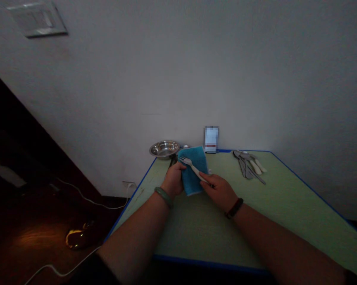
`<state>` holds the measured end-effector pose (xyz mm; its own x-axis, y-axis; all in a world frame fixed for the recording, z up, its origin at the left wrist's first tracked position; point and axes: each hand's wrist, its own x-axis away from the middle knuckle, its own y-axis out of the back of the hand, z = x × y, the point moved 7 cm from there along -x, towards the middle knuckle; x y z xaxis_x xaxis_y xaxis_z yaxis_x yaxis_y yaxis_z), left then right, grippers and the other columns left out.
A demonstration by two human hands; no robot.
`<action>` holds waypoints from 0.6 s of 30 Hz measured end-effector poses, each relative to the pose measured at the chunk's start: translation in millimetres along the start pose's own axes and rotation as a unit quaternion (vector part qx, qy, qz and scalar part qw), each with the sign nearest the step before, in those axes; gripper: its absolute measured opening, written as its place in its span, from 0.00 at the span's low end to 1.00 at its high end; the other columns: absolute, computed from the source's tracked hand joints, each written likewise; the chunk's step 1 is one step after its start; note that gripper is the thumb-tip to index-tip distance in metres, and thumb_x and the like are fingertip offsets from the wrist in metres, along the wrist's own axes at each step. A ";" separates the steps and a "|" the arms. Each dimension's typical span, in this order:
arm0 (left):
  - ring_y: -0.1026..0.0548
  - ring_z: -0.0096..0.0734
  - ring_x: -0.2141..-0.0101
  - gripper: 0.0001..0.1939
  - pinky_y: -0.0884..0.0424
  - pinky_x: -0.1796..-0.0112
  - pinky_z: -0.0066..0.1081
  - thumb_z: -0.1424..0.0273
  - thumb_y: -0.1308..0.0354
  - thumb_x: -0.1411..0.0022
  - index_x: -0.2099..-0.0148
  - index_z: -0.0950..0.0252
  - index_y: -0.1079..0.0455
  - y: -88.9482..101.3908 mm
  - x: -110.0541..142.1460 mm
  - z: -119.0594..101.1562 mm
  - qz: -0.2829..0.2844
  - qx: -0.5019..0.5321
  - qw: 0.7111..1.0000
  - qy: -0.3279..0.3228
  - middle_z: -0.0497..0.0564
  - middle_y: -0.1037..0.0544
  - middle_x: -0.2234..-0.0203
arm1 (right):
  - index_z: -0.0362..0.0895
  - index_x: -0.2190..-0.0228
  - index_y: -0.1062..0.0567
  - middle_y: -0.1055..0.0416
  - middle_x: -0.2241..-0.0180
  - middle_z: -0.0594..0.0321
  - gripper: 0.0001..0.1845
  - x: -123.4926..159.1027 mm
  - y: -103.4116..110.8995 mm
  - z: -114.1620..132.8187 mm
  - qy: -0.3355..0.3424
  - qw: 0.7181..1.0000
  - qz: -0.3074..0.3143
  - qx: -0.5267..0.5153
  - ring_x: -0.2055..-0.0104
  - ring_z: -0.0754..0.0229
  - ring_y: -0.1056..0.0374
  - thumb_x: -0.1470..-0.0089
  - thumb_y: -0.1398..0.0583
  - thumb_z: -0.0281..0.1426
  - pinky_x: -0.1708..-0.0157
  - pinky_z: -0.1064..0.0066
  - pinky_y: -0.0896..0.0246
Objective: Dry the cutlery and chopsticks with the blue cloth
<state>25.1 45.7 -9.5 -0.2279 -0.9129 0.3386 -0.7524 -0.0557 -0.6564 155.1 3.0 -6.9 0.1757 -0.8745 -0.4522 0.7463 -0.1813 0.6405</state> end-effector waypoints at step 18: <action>0.19 0.48 0.64 0.23 0.23 0.58 0.48 0.76 0.48 0.58 0.57 0.67 0.26 1.0 0.5 -3.2 -0.010 0.004 1.000 -0.001 0.56 0.18 0.69 | 0.43 0.47 0.25 0.23 0.66 0.55 0.22 0.3 -1.0 1.4 -0.001 1.000 0.011 0.004 0.64 0.56 0.28 0.42 0.43 0.34 0.58 0.62 0.32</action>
<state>22.2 46.4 -7.8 -0.2118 -0.9127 0.3493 -0.7520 -0.0761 -0.6548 153.6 2.3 -6.8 0.1915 -0.8788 -0.4371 0.7371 -0.1653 0.6553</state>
